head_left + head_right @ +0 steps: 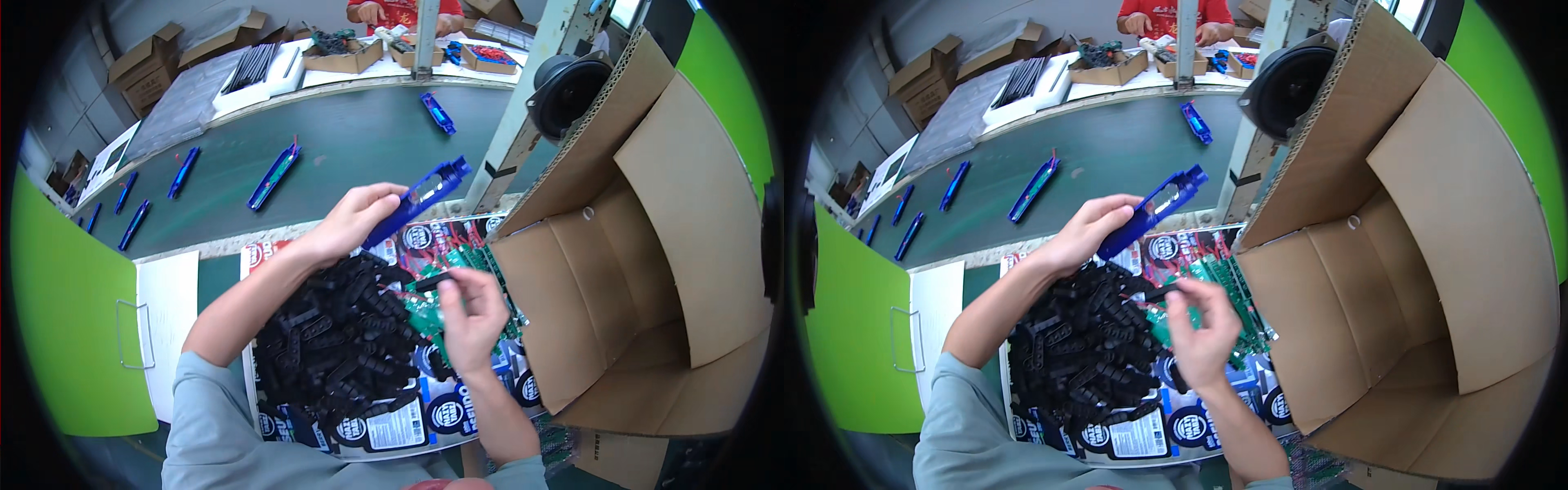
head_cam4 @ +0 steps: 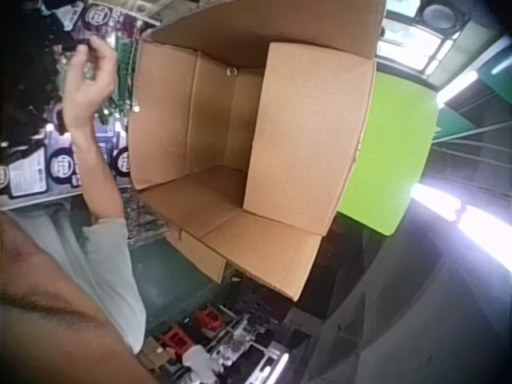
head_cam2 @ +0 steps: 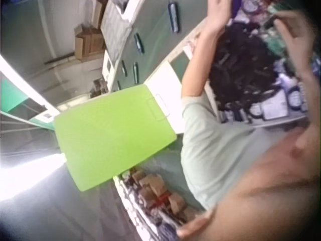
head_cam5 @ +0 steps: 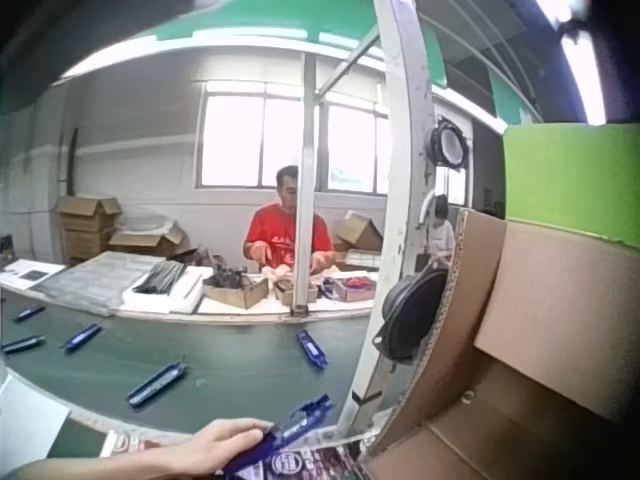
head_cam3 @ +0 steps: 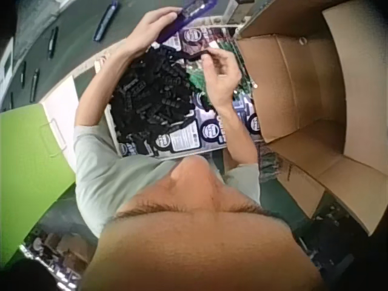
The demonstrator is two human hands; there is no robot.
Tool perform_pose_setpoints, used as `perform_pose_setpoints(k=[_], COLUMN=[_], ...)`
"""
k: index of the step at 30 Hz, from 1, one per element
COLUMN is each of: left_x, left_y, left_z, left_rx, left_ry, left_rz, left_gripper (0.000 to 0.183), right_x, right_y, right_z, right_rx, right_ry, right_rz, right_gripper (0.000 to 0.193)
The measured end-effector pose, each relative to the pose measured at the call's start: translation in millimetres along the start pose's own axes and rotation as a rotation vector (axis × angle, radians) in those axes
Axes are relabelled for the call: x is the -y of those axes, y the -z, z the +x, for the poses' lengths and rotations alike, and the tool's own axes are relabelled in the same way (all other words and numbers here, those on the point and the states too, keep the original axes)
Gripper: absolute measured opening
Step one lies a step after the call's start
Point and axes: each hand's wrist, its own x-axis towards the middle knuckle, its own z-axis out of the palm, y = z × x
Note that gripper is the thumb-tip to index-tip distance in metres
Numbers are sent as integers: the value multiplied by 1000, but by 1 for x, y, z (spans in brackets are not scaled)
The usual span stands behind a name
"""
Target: The person inserts green circuit boards into blue plastic housings at a workbench. They pick up a housing and a board, align the components, and press them together before placing the assembled unit on the table. The person repeats this process for multiple units throughout the clip.
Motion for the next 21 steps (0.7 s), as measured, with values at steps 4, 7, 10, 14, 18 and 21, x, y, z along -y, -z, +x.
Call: perform_pose_setpoints(k=[4,7,10,14,18,21], left_x=[-10,-12,-15,-19,-25,-26], left_y=[-26,-40,-52,-63,-74,-75], left_z=[-52,-71,-76,-76,-75,-74], left_rx=[77,91,122,69,-99,-190], left_ry=[-45,40,3,3,-118,-190], left_rz=[-14,52,79,134,354,480], left_gripper=[43,41,39,37,29,22], right_x=[6,19,22,19,21,23], right_y=[13,12,8,8,8,6], right_z=[12,12,11,10,9,13], right_rx=[-69,-135,-165,-176,-187,-221], right_ry=[145,246,352,388,442,358], right_rz=[-140,-305,-407,-549,-690,-510], right_gripper=[21,17,16,16,25,39])
